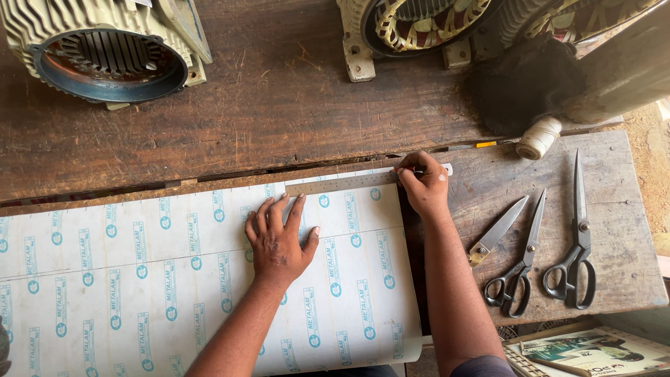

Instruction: The person unrolls a length of white adhesive-backed sheeting on a wooden workbench and measures it with a steel ruler, drawing straight guide lines with a pen at several positions along the roll. They reposition the ruler repeatedly to mark multiple lines across the material.

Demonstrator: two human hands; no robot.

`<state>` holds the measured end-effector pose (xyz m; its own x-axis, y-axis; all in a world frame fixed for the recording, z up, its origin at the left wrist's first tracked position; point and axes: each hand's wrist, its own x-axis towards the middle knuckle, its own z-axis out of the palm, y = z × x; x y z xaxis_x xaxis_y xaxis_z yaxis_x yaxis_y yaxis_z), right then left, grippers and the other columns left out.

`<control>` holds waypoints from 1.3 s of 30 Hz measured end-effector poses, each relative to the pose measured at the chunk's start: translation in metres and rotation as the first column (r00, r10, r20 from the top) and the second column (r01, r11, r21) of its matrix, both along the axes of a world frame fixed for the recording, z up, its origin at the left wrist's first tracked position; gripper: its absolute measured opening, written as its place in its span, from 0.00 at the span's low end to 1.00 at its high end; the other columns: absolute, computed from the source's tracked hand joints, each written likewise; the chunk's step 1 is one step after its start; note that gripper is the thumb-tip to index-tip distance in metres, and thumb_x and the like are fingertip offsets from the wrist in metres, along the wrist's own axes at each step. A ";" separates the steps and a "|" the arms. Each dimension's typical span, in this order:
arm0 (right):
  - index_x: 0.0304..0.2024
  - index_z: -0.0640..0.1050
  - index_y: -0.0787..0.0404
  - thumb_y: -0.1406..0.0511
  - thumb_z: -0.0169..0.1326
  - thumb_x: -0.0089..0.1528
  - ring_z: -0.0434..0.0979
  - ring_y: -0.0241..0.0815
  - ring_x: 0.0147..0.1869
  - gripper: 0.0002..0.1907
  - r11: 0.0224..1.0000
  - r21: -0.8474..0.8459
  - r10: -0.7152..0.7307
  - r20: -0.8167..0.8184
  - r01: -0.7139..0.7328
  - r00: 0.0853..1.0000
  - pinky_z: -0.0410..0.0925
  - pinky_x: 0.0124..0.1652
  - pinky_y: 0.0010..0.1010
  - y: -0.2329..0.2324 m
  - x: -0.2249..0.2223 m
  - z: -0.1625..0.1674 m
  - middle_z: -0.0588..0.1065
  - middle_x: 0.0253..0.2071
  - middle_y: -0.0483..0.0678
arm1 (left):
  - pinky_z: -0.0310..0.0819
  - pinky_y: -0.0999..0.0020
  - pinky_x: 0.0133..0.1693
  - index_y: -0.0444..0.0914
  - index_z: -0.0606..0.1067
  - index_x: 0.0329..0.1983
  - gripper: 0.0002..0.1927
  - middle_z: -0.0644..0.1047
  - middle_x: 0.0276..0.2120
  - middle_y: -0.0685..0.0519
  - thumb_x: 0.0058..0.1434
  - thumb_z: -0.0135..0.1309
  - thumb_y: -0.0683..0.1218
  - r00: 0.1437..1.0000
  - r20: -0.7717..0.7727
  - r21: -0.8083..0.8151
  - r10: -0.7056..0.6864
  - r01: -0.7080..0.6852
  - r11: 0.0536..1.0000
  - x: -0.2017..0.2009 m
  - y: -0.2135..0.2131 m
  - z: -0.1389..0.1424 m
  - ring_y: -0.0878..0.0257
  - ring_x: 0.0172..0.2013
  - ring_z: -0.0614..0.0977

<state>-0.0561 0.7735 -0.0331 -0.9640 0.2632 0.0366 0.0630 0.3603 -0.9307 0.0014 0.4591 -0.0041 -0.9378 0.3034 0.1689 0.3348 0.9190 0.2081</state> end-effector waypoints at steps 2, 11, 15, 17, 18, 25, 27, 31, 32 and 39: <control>0.37 0.78 0.66 0.72 0.55 0.60 0.80 0.34 0.38 0.04 0.998 0.067 0.011 -0.053 -0.007 0.999 0.73 0.40 0.26 -0.001 -0.001 0.002 0.80 0.34 0.47 | 0.47 0.33 0.65 0.45 0.68 0.70 0.33 0.65 0.62 0.43 0.65 0.50 0.63 1.000 -0.004 0.008 0.001 -0.001 1.000 0.000 0.000 0.001 0.45 0.66 0.63; 0.37 0.78 0.66 0.71 0.55 0.60 0.80 0.35 0.37 0.04 0.999 0.035 -0.004 -0.013 0.005 1.000 0.73 0.39 0.27 -0.004 0.000 0.008 0.80 0.32 0.47 | 0.47 0.34 0.65 0.44 0.69 0.69 0.32 0.66 0.62 0.44 0.65 0.50 0.63 1.000 0.002 0.027 0.014 -0.014 1.000 0.001 0.001 0.004 0.45 0.66 0.63; 0.36 0.79 0.66 0.71 0.54 0.59 0.79 0.35 0.34 0.05 0.999 0.035 -0.009 0.019 0.009 1.000 0.72 0.36 0.27 -0.003 -0.001 0.009 0.80 0.31 0.47 | 0.47 0.33 0.65 0.44 0.69 0.69 0.33 0.66 0.62 0.43 0.65 0.49 0.63 1.000 0.003 0.011 0.012 -0.012 1.000 0.000 0.001 0.003 0.45 0.66 0.63; 0.35 0.79 0.66 0.70 0.54 0.59 0.79 0.35 0.34 0.05 0.999 0.034 -0.021 0.031 0.020 0.999 0.73 0.36 0.27 -0.002 -0.002 0.008 0.79 0.30 0.47 | 0.47 0.33 0.65 0.44 0.69 0.69 0.33 0.66 0.62 0.43 0.65 0.49 0.63 1.000 0.007 0.005 0.013 -0.013 1.000 0.000 0.000 0.001 0.45 0.66 0.63; 0.35 0.79 0.66 0.70 0.54 0.59 0.79 0.35 0.33 0.05 0.999 0.034 -0.027 0.038 0.026 0.999 0.73 0.36 0.27 -0.002 -0.002 0.007 0.79 0.30 0.47 | 0.47 0.33 0.65 0.44 0.69 0.69 0.33 0.66 0.62 0.43 0.65 0.49 0.63 1.000 0.009 0.005 0.014 -0.014 1.000 0.000 0.000 0.000 0.45 0.66 0.63; 0.36 0.78 0.66 0.72 0.55 0.61 0.79 0.36 0.35 0.02 1.000 -0.024 -0.013 -0.024 0.013 1.000 0.73 0.37 0.28 -0.001 -0.002 -0.007 0.79 0.31 0.47 | 0.47 0.33 0.65 0.45 0.69 0.69 0.32 0.66 0.61 0.44 0.66 0.48 0.64 1.000 -0.006 -0.004 0.011 -0.011 1.000 0.000 0.000 0.000 0.46 0.66 0.63; 0.37 0.77 0.66 0.73 0.55 0.63 0.79 0.37 0.35 0.01 0.972 -0.234 -0.020 -0.038 0.011 0.999 0.73 0.37 0.28 -0.002 -0.003 -0.007 0.78 0.33 0.48 | 0.47 0.33 0.65 0.45 0.69 0.69 0.32 0.65 0.61 0.44 0.66 0.48 0.64 1.000 -0.004 0.002 0.011 -0.011 1.000 0.000 0.001 0.000 0.46 0.66 0.63; 0.42 0.77 0.67 0.75 0.53 0.65 0.81 0.38 0.45 0.04 0.982 -0.176 -0.109 -0.225 0.070 0.968 0.74 0.45 0.28 0.003 0.004 0.009 0.78 0.39 0.48 | 0.47 0.33 0.65 0.45 0.69 0.68 0.32 0.65 0.61 0.44 0.65 0.49 0.64 1.000 0.003 0.003 0.012 -0.012 1.000 -0.001 0.000 -0.002 0.46 0.66 0.63; 0.45 0.77 0.66 0.74 0.51 0.65 0.82 0.39 0.46 0.07 0.982 -0.183 -0.088 -0.239 0.044 0.967 0.74 0.47 0.29 0.003 0.008 0.015 0.78 0.39 0.48 | 0.47 0.33 0.65 0.45 0.69 0.68 0.32 0.65 0.62 0.44 0.65 0.49 0.64 1.000 0.000 0.007 0.012 -0.012 1.000 -0.002 0.000 -0.002 0.45 0.66 0.63; 0.46 0.80 0.61 0.67 0.52 0.66 0.81 0.51 0.46 0.08 0.700 0.713 0.206 -0.150 -0.039 0.967 0.70 0.51 0.43 -0.018 0.045 0.045 0.81 0.40 0.51 | 0.48 0.32 0.64 0.44 0.69 0.66 0.32 0.64 0.63 0.44 0.62 0.52 0.62 1.000 -0.011 0.038 0.023 -0.023 0.999 -0.006 0.004 -0.005 0.45 0.66 0.63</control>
<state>-0.0115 0.7555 0.0120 -0.9330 -0.0396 0.3576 -0.1876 0.9016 -0.3897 -0.0051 0.4634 -0.0095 -0.9424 0.2751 0.1901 0.3163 0.9181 0.2391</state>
